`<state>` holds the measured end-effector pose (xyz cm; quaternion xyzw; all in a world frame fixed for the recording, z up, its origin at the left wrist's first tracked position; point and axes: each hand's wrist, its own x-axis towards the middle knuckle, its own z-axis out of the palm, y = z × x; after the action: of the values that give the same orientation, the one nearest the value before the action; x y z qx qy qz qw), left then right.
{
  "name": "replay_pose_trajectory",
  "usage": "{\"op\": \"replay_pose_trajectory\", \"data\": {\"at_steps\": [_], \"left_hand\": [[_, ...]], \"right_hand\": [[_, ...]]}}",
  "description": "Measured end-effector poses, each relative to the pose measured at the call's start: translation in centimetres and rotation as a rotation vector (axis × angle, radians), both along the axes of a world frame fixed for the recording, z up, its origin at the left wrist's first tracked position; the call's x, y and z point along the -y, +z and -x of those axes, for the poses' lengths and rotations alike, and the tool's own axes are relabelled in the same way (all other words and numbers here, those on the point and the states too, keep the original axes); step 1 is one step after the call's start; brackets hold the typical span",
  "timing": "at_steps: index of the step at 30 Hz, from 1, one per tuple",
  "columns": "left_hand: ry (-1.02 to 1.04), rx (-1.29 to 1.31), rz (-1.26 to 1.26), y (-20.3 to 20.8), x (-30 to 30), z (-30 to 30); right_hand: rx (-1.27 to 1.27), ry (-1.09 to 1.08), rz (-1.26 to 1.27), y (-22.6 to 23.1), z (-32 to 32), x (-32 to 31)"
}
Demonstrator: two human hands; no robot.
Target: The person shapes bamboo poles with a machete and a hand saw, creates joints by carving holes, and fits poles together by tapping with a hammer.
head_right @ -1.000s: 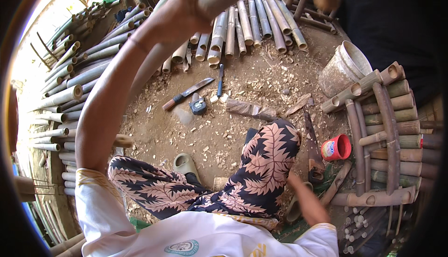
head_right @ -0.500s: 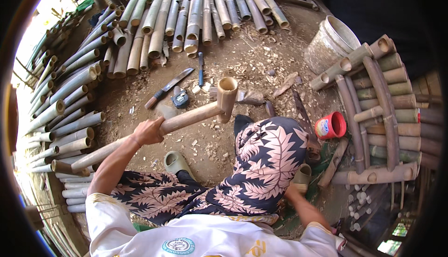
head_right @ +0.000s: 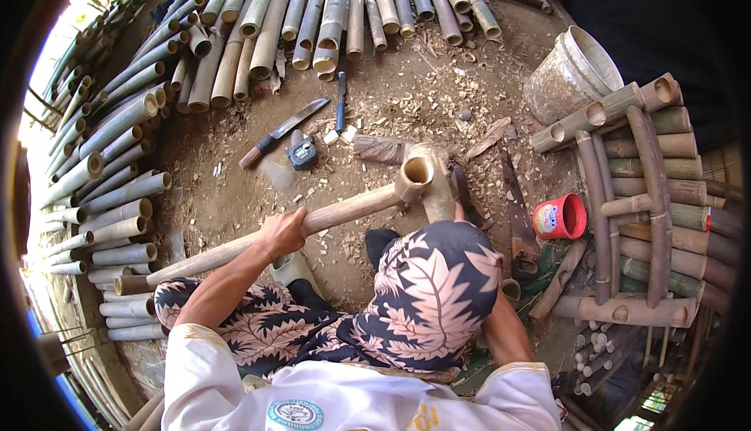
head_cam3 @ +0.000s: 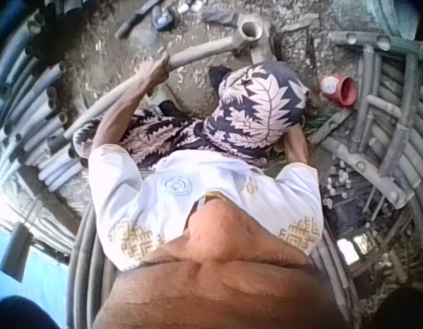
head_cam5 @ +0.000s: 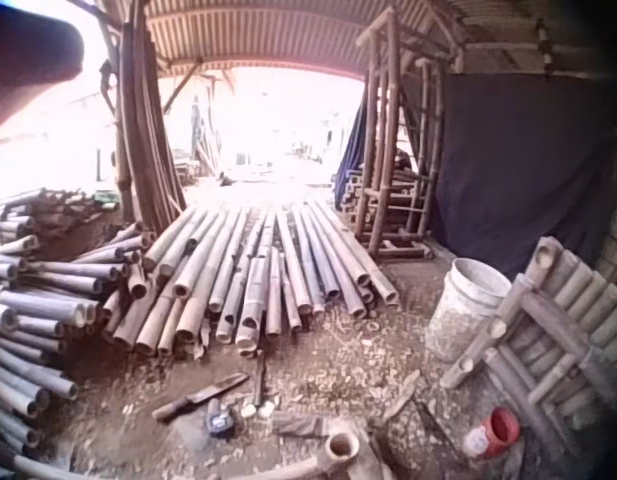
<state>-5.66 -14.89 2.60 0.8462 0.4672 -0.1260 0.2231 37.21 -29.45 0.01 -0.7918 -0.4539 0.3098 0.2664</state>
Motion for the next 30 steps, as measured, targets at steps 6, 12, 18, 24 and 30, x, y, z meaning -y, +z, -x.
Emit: {"op": "replay_pose_trajectory", "data": {"at_steps": [6, 12, 18, 24, 30], "left_hand": [[0.002, 0.054, -0.049, -0.5, 0.4, 0.8], [-0.019, 0.028, -0.073, 2.1, 0.2, 1.5], [-0.019, 0.103, -0.155, 1.8, 0.0, -0.2], [0.056, 0.036, -0.005, 3.0, -0.2, 0.0], [-0.087, 0.004, -0.05, 2.7, 0.3, -0.9]], "right_hand": [[0.04, 0.048, 0.038, -1.0, 2.2, -1.7], [0.065, -0.001, 0.181, 2.6, 2.1, -3.2], [-0.006, 0.144, -0.035, 2.1, 1.2, -3.0], [-0.065, -0.069, -0.078, -2.2, 0.2, -0.7], [0.083, -0.302, 0.021, -0.6, -5.6, 13.9]]}}
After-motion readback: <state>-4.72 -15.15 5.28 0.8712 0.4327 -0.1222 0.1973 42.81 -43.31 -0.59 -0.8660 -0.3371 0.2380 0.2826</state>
